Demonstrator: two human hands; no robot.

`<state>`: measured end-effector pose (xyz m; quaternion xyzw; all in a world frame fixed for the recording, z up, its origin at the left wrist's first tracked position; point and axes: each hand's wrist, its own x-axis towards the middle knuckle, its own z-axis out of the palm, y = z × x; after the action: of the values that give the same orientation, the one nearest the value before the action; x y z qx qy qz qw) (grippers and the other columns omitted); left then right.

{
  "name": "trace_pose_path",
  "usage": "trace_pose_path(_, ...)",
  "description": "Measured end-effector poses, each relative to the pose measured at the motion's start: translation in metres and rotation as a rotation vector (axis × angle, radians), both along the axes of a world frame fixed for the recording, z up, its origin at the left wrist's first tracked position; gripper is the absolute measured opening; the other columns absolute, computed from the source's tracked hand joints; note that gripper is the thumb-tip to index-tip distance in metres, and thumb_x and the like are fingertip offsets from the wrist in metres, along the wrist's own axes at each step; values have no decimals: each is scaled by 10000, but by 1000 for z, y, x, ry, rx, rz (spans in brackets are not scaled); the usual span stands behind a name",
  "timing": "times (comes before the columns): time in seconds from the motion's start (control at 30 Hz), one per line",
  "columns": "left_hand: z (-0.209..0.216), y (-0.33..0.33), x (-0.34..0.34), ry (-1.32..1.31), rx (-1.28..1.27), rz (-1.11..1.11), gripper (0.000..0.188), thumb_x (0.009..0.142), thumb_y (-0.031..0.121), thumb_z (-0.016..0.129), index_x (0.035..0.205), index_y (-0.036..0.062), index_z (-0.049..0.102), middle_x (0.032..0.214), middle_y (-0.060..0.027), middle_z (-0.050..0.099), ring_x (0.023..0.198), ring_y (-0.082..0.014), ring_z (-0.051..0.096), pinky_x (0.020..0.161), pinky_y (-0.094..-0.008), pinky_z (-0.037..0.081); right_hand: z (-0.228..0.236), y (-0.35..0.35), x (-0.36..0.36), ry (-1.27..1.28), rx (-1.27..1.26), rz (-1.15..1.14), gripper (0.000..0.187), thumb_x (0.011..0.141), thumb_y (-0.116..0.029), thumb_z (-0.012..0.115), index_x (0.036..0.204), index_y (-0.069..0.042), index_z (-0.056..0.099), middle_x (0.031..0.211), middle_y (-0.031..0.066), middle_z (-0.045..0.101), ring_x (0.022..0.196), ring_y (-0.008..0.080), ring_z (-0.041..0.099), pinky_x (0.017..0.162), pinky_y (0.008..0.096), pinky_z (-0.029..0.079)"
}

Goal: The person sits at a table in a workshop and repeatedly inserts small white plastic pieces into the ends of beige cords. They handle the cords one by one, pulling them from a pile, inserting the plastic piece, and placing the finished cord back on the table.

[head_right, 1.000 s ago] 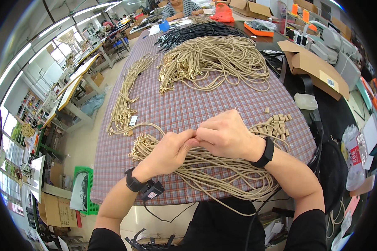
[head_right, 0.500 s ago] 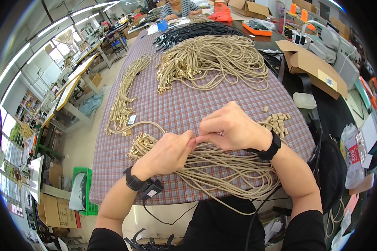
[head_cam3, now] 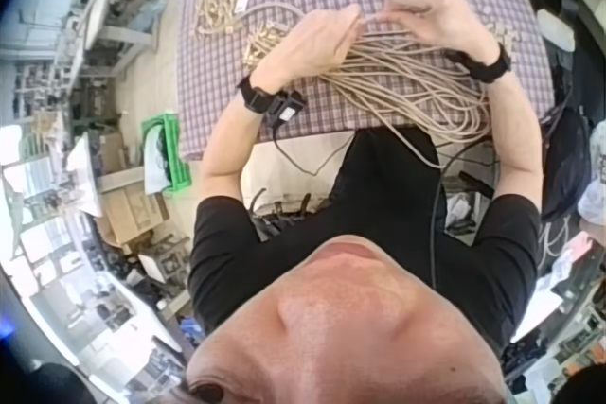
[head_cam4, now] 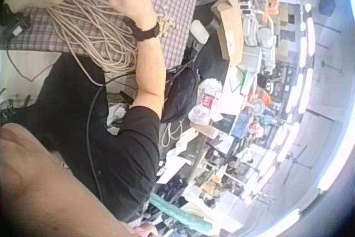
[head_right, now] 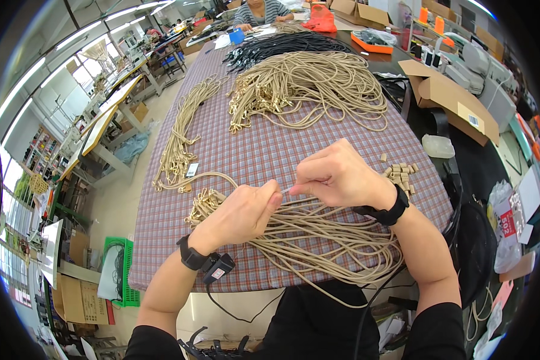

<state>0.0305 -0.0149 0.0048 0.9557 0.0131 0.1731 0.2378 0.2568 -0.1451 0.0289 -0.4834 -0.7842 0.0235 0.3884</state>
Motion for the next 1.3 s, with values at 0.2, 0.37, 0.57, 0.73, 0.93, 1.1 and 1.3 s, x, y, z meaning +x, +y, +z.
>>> trace_pose_path(0.2, 1, 1, -1, -1, -24, 6, 194, 1140, 166, 497, 1026, 9, 517, 679, -217, 591, 651, -458, 629, 598, -524, 467, 1, 0, 1, 20, -6, -7, 318, 829, -129, 888, 678, -64, 615, 609, 61, 595, 508, 269, 544, 484, 380, 366)
trace_pose_path(0.37, 3, 1, -2, 12, -54, 4, 195, 1142, 168, 492, 1032, 9, 514, 682, -219, 589, 654, -463, 624, 599, -527, 464, 5, -1, 2, 18, 3, -17, 298, 827, -119, 887, 684, -66, 630, 609, 64, 601, 505, 271, 544, 483, 377, 369)
trace_pose_path(0.57, 4, 3, -4, 5, -49, -7, 197, 1145, 174, 491, 1032, 13, 513, 680, -210, 577, 655, -462, 613, 601, -524, 460, 7, -2, 4, -19, -1, -30, 252, 821, -105, 888, 702, -68, 669, 611, 69, 602, 508, 269, 544, 484, 370, 370)
trace_pose_path(0.73, 6, 4, -5, 7, -70, 1, 221, 1150, 190, 483, 1020, 13, 504, 687, -219, 574, 675, -470, 612, 618, -535, 461, 7, -3, 6, 34, -10, -33, 232, 811, -83, 898, 713, -58, 689, 618, 79, 623, 501, 232, 551, 486, 365, 369)
trace_pose_path(0.93, 6, 23, -10, -44, -58, 86, 278, 1153, 207, 482, 963, 4, 475, 678, -238, 540, 637, -478, 563, 595, -542, 416, 9, -2, 33, 93, 34, -146, 182, 812, -58, 897, 747, -43, 728, 626, 55, 644, 500, 155, 503, 488, 317, 338)
trace_pose_path(1.1, 2, 25, -10, -71, -73, 106, 279, 1153, 208, 486, 964, 3, 488, 670, -230, 526, 618, -466, 549, 580, -528, 399, 2, 1, 30, 93, -69, -129, 107, 871, -55, 840, 857, -41, 736, 663, 60, 654, 553, 201, 541, 541, 338, 396)
trace_pose_path(1.3, -2, 18, -5, -91, -95, 59, 271, 1153, 210, 484, 986, -1, 513, 670, -224, 529, 618, -463, 554, 581, -523, 405, 1, 4, 0, 17, -73, -15, 134, 942, -40, 726, 1073, -48, 698, 986, 98, 704, 943, 330, 659, 855, 426, 505)
